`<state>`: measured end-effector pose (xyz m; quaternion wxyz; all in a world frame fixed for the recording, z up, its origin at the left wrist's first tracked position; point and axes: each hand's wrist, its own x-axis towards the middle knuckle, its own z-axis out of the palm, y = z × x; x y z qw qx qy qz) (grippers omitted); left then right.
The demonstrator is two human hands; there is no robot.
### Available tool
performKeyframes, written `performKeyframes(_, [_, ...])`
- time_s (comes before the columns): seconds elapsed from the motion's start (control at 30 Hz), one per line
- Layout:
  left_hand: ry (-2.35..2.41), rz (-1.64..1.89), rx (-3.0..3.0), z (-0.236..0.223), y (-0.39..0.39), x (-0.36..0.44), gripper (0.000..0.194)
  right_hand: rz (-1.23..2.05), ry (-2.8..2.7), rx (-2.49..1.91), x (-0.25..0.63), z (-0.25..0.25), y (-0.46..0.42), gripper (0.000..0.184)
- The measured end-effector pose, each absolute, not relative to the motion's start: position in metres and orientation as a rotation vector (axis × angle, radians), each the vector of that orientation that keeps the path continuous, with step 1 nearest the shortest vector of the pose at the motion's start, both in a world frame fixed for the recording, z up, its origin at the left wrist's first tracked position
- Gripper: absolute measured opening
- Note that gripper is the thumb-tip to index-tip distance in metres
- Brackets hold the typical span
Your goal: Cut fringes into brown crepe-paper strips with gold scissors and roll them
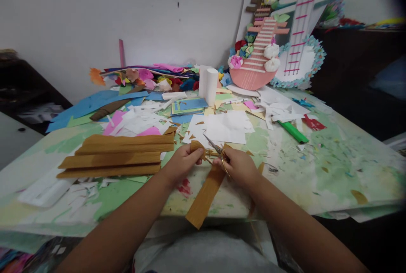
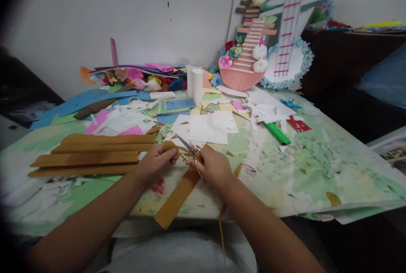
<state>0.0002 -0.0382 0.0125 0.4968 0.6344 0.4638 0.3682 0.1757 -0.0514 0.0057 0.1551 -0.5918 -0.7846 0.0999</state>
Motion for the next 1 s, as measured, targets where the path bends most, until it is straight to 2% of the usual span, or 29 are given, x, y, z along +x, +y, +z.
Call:
performKeyframes(0.17, [1.097, 0.868, 1.47, 0.009, -0.034, -0.002, 0.022, 0.386, -2.052, -1.554, 0.181, 0.005, -0.051, 0.034])
performKeyframes(0.3, [1.196, 0.907, 1.447, 0.01, -0.031, -0.005, 0.026, 0.691, -1.675, -1.34, 0.185, -0.003, -0.046, 0.033])
performKeyframes(0.37, [1.34, 1.17, 1.339, 0.012, -0.025, -0.01, 0.024, 0.884, -1.411, -1.193, 0.186, -0.006, -0.04, 0.039])
performKeyframes(0.47, [1.411, 1.743, 0.985, 0.013, -0.013, -0.022, 0.012, 1.045, -1.201, -1.049, 0.19, -0.005, -0.027, 0.055])
performKeyframes(0.53, [1.338, 1.928, 0.822, 0.014, -0.007, -0.029, 0.013, 1.259, -1.001, -0.885, 0.196, 0.0, -0.021, 0.055])
performKeyframes(0.63, [1.243, 1.925, 0.771, 0.015, -0.003, -0.033, 0.013, 1.596, -0.613, -0.571, 0.208, 0.006, -0.017, 0.047])
performKeyframes(0.7, [1.209, 1.854, 0.791, 0.015, -0.005, -0.031, 0.011, 1.676, -0.456, -0.455, 0.216, 0.006, -0.016, 0.044])
performKeyframes(1.0, [1.202, 1.623, 0.79, 0.011, -0.009, -0.024, 0.013, 1.662, -0.352, -0.297, 0.232, 0.003, -0.012, 0.036])
